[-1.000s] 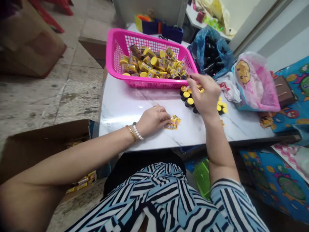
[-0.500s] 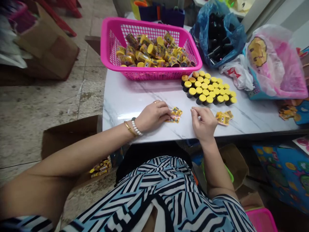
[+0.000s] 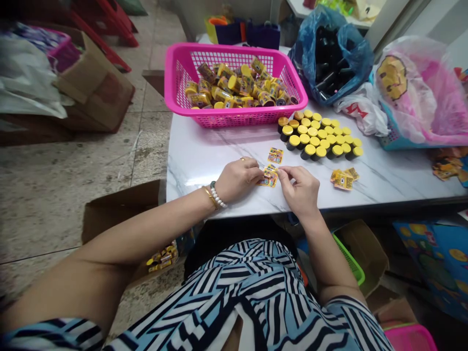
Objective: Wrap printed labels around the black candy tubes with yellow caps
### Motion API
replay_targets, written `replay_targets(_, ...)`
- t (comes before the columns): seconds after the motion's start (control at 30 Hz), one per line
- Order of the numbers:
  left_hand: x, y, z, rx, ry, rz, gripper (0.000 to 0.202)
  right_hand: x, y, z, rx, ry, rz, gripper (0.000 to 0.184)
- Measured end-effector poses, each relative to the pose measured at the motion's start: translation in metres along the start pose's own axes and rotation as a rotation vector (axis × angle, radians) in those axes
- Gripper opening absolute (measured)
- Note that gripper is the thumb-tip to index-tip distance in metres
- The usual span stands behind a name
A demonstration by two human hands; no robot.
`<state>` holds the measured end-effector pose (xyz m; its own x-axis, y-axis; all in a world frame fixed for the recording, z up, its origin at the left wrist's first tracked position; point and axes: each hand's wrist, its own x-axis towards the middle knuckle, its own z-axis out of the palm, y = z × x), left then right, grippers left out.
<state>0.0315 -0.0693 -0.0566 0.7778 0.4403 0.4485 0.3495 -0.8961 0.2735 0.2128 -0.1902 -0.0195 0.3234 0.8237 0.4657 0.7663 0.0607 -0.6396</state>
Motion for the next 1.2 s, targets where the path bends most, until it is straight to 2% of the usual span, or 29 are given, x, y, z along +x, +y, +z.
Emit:
replay_targets(0.07, 0.000, 0.000, -0.001, -0.052, 0.040, -0.040, 0.026, -0.002, 0.001, 0.000, -0.006, -0.002, 0.011, 0.024)
replay_targets(0.17, 0.000, -0.002, -0.002, -0.150, 0.160, -0.095, 0.024, -0.007, 0.003, 0.002, 0.032, -0.009, 0.083, 0.027)
replay_targets(0.27, -0.001, -0.005, -0.003, -0.183, 0.252, -0.082, 0.023, -0.007, 0.004, 0.008, 0.123, -0.063, 0.174, 0.032)
replay_targets(0.4, 0.000, -0.001, -0.009, -0.225, 0.312, -0.031, 0.023, 0.002, 0.000, 0.023, 0.309, -0.181, 0.259, 0.032)
replay_targets(0.47, 0.001, 0.003, -0.015, -0.306, 0.358, -0.038, 0.021, 0.008, -0.003, 0.030, 0.465, -0.193, 0.322, 0.030)
replay_targets(0.53, 0.003, 0.009, -0.023, -0.413, 0.424, -0.115, 0.018, 0.013, -0.006, 0.036, 0.620, -0.162, 0.392, 0.029)
replay_targets(0.6, 0.004, 0.013, -0.030, -0.502, 0.482, -0.246, 0.014, 0.016, -0.008, 0.038, 0.697, -0.120, 0.435, 0.029)
replay_targets(0.67, 0.005, 0.014, -0.033, -0.603, 0.488, -0.374, 0.012, 0.016, -0.010, 0.039, 0.665, -0.099, 0.438, 0.031)
replay_targets(0.77, 0.006, 0.014, -0.031, -0.784, 0.388, -0.504, 0.019, 0.012, -0.010, 0.039, 0.517, -0.088, 0.388, 0.041)
replay_targets(0.87, 0.007, 0.012, -0.027, -0.842, 0.313, -0.551, 0.020, 0.007, -0.006, 0.039, 0.408, -0.119, 0.342, 0.046)
replay_targets(1.03, 0.007, 0.011, -0.027, -0.805, 0.264, -0.605, 0.018, 0.005, -0.001, 0.043, 0.259, -0.180, 0.301, 0.049)
replay_targets(1.13, 0.007, 0.012, -0.030, -0.913, 0.280, -0.700, 0.017, 0.005, -0.003, 0.044, 0.222, -0.156, 0.294, 0.051)
replay_targets(1.2, 0.007, 0.013, -0.032, -0.912, 0.358, -0.716, 0.017, 0.005, -0.004, 0.043, 0.215, -0.136, 0.297, 0.052)
